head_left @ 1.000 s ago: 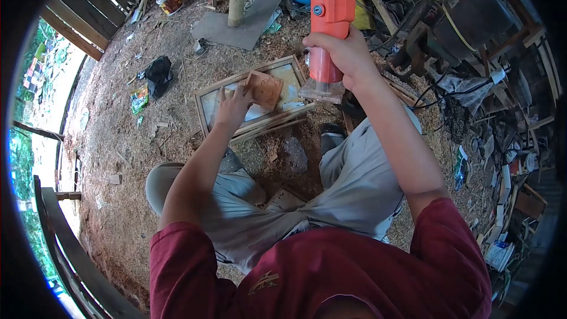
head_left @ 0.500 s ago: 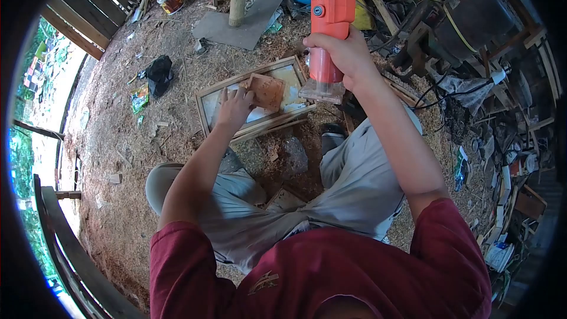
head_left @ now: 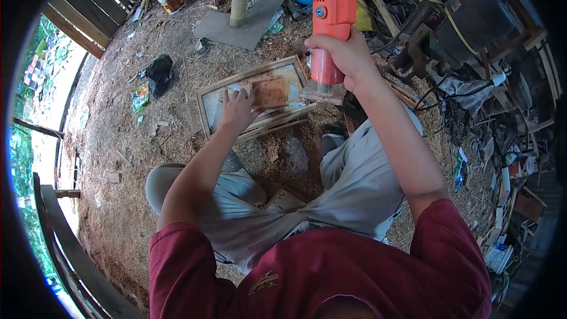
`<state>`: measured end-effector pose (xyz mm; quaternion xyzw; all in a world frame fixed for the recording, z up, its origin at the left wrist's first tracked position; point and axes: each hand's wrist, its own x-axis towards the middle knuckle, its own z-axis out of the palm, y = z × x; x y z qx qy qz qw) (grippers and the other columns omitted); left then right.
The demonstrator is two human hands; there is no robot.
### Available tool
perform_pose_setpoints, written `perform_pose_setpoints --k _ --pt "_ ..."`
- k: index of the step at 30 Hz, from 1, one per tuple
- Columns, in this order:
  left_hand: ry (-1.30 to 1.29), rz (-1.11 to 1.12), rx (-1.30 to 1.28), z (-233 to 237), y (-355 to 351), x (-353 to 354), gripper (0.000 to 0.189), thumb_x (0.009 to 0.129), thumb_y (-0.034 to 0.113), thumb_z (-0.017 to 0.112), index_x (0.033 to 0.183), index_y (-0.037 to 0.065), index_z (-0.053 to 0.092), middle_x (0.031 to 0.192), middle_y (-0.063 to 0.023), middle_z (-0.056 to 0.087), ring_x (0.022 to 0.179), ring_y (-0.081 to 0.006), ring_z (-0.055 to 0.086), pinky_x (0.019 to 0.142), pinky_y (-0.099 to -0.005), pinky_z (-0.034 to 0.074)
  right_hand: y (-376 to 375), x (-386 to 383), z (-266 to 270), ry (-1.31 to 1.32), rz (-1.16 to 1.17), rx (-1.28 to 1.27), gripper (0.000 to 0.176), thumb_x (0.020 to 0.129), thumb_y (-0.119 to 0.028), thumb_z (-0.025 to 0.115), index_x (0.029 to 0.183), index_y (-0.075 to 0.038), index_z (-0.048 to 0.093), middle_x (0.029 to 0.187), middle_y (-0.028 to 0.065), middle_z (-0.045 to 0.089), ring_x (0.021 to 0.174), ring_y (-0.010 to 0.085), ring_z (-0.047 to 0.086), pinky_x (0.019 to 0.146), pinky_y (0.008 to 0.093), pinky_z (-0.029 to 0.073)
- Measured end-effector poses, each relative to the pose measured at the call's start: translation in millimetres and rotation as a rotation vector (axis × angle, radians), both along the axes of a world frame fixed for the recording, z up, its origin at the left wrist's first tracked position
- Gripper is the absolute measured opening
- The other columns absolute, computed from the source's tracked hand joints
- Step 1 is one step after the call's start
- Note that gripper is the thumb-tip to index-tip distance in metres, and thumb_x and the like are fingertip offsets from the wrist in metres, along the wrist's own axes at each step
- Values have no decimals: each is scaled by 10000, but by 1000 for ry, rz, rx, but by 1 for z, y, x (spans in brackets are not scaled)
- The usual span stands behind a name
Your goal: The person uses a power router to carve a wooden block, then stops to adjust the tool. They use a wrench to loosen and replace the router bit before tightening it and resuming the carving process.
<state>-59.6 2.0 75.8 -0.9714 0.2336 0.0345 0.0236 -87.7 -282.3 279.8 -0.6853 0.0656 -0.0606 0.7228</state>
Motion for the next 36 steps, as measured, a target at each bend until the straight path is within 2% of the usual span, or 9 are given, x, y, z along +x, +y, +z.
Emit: perform_pose_setpoints --k 3,8,12,15,20,27,30,31,36 --pt "-39 12 -49 -3 2 0 698 926 555 684 1497 183 538 1287 -151 566 1272 -378 555 1213 -638 267 1 -1 1 4 -6 1 413 755 -100 854 1100 -44 634 948 61 681 817 174 675 701 380 578" --pt "-79 -2 -41 6 -1 -7 673 916 592 679 1431 170 578 1417 -191 481 1353 -410 483 1214 -645 261 1 -2 3 19 19 7 404 763 -110 850 1099 -40 637 953 59 680 817 177 683 700 381 588" --pt "-86 -5 -51 12 -5 -13 699 894 629 685 1386 142 593 1526 -227 396 1418 -430 424 1229 -651 226 -1 -1 2 68 50 103 379 786 -121 840 1101 -42 645 958 60 686 816 180 696 695 384 603" --pt "-89 -8 -65 19 -6 -14 695 899 635 679 1357 117 605 1551 -246 369 1443 -438 398 1239 -656 200 -3 1 -2 96 51 184 355 811 -134 832 1105 -46 652 961 62 691 818 188 703 701 393 613" --pt "-244 84 -399 35 -7 13 550 988 550 614 1261 75 657 1508 -259 428 1403 -449 432 1187 -618 290 -8 7 -8 175 115 365 320 856 -148 817 1109 -75 636 959 57 691 844 197 707 748 404 619" --pt "-388 85 -898 135 -13 24 442 1070 406 544 1173 1 688 1348 -271 566 1231 -436 564 1069 -506 428 11 7 -16 314 195 544 339 936 -317 739 1129 -63 626 961 75 694 862 216 711 801 418 618" --pt "-341 42 -1046 176 -3 9 463 1112 378 454 1154 -3 714 1351 -256 577 1282 -404 551 1097 -457 419 21 -1 -9 375 245 559 358 946 -329 727 1131 -42 622 951 89 692 857 235 712 813 412 619" --pt "-371 57 -1040 183 2 7 476 1124 363 419 1147 -10 716 1329 -231 591 1250 -365 570 1076 -436 430 25 -3 -10 380 247 536 348 946 -321 728 1127 -43 622 947 88 692 844 233 710 803 412 620" --pt "-444 122 -1150 204 25 19 511 1124 391 397 1105 3 729 1221 -200 641 1175 -329 598 1058 -410 431 36 12 -41 348 372 460 281 940 -252 739 1101 -55 620 923 68 686 805 214 703 756 411 617"
